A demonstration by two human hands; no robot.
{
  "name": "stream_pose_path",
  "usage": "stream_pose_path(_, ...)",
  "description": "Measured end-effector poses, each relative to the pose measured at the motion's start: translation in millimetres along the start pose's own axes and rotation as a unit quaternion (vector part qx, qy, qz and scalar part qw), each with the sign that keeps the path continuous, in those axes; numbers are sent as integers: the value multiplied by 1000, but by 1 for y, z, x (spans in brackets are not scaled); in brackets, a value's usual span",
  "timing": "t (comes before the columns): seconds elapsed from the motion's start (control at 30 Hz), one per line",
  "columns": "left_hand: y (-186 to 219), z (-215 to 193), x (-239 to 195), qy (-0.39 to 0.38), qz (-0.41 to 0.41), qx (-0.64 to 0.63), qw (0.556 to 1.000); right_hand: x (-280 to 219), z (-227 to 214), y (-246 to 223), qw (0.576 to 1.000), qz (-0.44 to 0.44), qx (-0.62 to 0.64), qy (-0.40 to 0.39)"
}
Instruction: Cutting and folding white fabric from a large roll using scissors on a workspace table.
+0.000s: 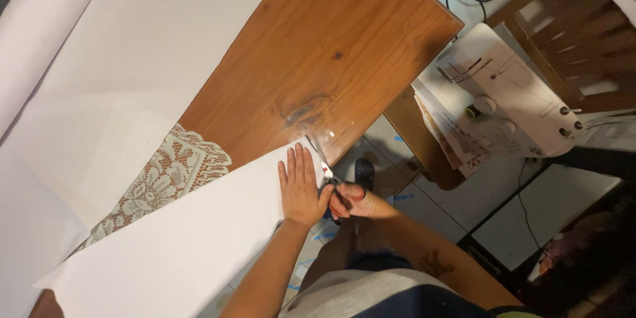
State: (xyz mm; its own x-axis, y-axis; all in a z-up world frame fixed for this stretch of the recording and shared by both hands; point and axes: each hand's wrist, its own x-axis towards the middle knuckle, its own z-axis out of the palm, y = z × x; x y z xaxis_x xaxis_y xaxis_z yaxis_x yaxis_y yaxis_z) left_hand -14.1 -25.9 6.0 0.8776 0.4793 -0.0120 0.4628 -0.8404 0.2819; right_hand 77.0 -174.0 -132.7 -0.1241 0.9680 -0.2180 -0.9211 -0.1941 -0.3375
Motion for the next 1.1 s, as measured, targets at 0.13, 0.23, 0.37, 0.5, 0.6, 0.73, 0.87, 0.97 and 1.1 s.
stream_pose_path(0.13,-1,7,-4,2,11,-11,1000,3,31,-32,999,27,47,4)
stream_pose_path(0.23,3,2,-4,10,12,5,1000,16,-31,-1,999,26,8,18)
stream_pose_path(0.37,2,1,-6,20,16,1,1000,10,-11,-15,999,28,9,37)
stream_pose_path(0.5,3,3,-10,16,25,1,1000,15,22,-43,996,29,62,50)
stream_pose_path(0.6,4,1,-12,6,24,4,1000,19,10,-46,997,7,-6,83)
stream_pose_path(0.73,4,-1,-9,-2,9,-11,1000,8,72,-116,950,-108,-268,121)
stream_pose_path(0.87,0,-3,37,22,-26,-9,999,13,98,-193,866,-179,-407,229)
stream_pose_path(0.97,-13,-2,88,70,-77,-3,995,23,97,-255,477,-137,-763,414)
stream_pose_path(1.1,-39,-7,156,97,-154,4,983,40,47,-308,302,-155,-854,395)
